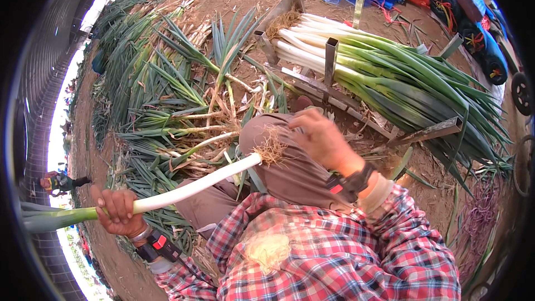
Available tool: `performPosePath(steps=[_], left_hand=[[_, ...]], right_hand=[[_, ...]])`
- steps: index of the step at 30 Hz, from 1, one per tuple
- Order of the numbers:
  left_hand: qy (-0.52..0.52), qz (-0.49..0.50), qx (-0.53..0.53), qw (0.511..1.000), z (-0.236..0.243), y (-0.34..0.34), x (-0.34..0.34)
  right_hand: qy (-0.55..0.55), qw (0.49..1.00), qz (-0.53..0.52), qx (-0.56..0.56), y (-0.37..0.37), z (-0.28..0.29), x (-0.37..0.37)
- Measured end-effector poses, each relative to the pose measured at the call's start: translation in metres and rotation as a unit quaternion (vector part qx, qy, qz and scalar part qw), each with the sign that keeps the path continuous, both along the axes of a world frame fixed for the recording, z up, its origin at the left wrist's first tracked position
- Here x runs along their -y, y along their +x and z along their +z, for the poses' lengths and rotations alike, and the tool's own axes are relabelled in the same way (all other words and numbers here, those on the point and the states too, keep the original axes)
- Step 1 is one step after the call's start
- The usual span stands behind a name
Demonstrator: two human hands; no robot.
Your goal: Cleaning and trimming green onions before placing them into a sorting rack.
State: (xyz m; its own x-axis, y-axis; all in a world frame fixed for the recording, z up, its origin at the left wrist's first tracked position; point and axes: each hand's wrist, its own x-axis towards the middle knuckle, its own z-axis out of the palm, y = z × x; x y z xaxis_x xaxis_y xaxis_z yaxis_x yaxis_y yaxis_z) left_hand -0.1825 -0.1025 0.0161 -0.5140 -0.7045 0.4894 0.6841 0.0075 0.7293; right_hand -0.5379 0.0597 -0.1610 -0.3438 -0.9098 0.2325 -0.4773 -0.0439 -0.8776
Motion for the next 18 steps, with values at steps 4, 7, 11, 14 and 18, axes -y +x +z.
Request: performPosePath(steps=[4, 7, 11, 14, 18], left_hand=[[-0.053, -0.071, 0.043, 0.995, 0.011, -0.016, 0.007], [0.05, 0.148, 0.096, 0.983, 0.026, -0.039, -0.015], [0.18, 0.253, 0.033, 0.95, 0.024, -0.012, -0.03], [0.164, 0.291, 0.037, 0.942, 0.009, -0.012, -0.018], [0.163, 0.332, 0.021, 0.929, -0.002, -0.022, -0.018]], right_hand=[[-0.094, 0.986, 0.105, -0.084, 0.05, 0.017, 0.02], [-0.124, 0.978, 0.104, -0.133, 0.058, 0.004, 0.022], [-0.136, 0.973, 0.091, -0.166, 0.062, 0.004, 0.022], [-0.159, 0.967, 0.086, -0.178, 0.061, 0.005, 0.024], [-0.168, 0.953, 0.128, -0.215, 0.053, 0.008, 0.024]])
